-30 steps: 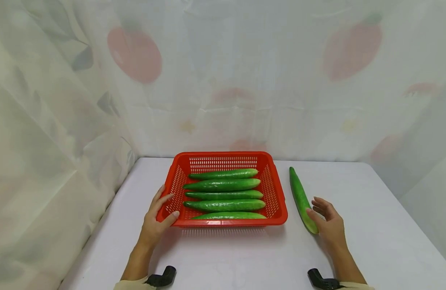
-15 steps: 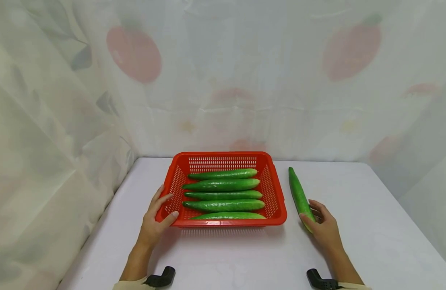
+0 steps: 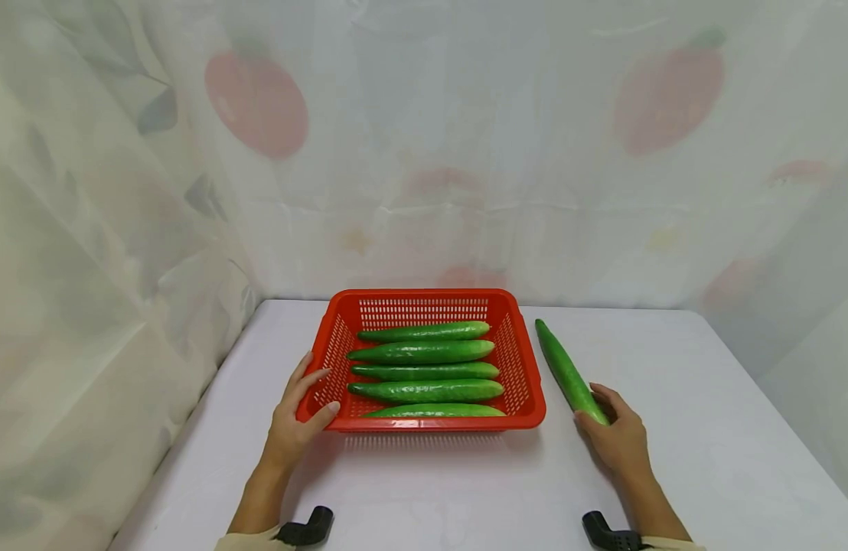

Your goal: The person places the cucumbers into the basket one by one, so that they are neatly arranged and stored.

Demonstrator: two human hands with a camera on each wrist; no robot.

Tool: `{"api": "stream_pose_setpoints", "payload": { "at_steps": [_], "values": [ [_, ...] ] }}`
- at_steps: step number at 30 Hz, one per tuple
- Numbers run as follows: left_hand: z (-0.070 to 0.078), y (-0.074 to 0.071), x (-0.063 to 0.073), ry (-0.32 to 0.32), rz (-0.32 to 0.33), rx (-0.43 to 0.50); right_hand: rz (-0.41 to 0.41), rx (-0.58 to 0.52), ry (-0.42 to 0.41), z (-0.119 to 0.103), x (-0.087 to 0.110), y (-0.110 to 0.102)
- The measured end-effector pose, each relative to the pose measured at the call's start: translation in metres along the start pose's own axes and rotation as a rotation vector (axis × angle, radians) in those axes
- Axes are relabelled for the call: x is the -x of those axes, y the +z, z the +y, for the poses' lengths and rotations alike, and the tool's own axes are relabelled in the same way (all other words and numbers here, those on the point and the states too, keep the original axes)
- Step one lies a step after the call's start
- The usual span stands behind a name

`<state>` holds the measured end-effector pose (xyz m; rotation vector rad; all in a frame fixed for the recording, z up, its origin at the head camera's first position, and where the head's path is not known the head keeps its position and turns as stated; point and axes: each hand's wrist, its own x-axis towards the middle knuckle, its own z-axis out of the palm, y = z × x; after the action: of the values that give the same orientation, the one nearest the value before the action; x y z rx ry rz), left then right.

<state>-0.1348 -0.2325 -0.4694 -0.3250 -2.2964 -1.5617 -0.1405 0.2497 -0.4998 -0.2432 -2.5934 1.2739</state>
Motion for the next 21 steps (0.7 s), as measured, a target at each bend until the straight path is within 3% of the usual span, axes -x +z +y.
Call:
{"api": "stream_pose_setpoints", "payload": {
  "at_steps": [10,15,21],
  "values": [
    [-0.001,-0.001,0.001,0.008,0.004,0.006,0.07,-0.126,0.117,-0.001,0.0,-0.003],
    [-0.001,-0.001,0.002,0.006,0.008,0.001,0.065,-0.197,0.19,-0.003,0.0,-0.007],
    [-0.001,-0.001,0.001,-0.003,0.004,0.005,0.1,-0.304,0.211,-0.011,-0.002,-0.017]
  ]
}}
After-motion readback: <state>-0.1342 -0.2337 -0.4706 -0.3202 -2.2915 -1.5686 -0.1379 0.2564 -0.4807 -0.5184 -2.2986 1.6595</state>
